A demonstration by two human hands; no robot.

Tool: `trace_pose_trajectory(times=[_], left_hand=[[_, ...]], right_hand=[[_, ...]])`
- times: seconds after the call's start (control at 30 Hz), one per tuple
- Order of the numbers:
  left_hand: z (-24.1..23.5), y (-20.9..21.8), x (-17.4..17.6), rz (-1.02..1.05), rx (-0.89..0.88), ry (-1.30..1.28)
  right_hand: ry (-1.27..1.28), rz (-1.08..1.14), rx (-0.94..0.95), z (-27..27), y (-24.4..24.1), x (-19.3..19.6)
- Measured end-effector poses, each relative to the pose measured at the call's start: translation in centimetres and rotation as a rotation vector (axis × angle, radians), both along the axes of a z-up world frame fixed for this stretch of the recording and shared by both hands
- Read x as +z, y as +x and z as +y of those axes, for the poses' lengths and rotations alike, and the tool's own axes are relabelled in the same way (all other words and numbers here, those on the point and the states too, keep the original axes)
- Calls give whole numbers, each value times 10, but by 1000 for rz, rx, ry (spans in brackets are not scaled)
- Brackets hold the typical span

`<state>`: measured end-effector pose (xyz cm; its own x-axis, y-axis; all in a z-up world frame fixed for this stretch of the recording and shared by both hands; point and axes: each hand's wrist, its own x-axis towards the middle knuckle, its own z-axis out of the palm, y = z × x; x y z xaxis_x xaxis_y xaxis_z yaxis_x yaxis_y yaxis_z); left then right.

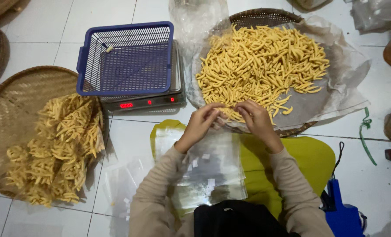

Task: The person sits on the floor and repeatedly scoops yellow snack sticks from a large woven tray into small plastic bags. Each bag is placed on a digital scale to measure weight, then moved to a second tray. The process is repeated continuously throughout the clip.

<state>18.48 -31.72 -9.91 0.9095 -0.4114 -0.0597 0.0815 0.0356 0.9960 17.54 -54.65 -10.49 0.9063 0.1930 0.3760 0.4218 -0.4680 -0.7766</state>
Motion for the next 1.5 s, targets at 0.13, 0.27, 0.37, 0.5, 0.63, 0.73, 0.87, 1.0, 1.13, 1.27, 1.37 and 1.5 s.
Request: trace_pose_trajectory(times=[0.13,0.27,0.37,0.5,0.63,0.73,0.87,1.0,1.13,1.27,1.37,1.5], left_hand=[[-28,21,-10,-229,19,128],[-71,25,-20,-526,205,264],[-89,30,-19,-599,235,264],[-114,31,-27,-637,283,340],[-120,39,-40,-559,296,370],[-127,29,-45,-519,250,207],[-138,-3,-49,-445,23,15],[-134,-6,-56,-137,-355,-418],[-147,-5,-92,52,-470,-567],[-157,-13,-115,45,-397,-430],[-150,-20,-97,107,-417,-405],[-145,-25,-68,292,-488,-506]], right_hand=[[-259,-250,-202,18,-1,17],[-425,-420,-359,21,-1,22],[-483,-362,-510,7,14,16],[-471,-357,-549,-4,25,-5],[-503,-379,-565,-5,20,-21],[-519,-364,-724,-25,30,-32],[-21,-675,-906,-49,45,-56],[465,-599,-648,-77,19,-47],[314,-573,-368,-67,12,-34],[231,-597,-269,-51,3,-32],[261,-622,-275,-51,-1,-31],[300,-718,-269,-54,3,-28]])
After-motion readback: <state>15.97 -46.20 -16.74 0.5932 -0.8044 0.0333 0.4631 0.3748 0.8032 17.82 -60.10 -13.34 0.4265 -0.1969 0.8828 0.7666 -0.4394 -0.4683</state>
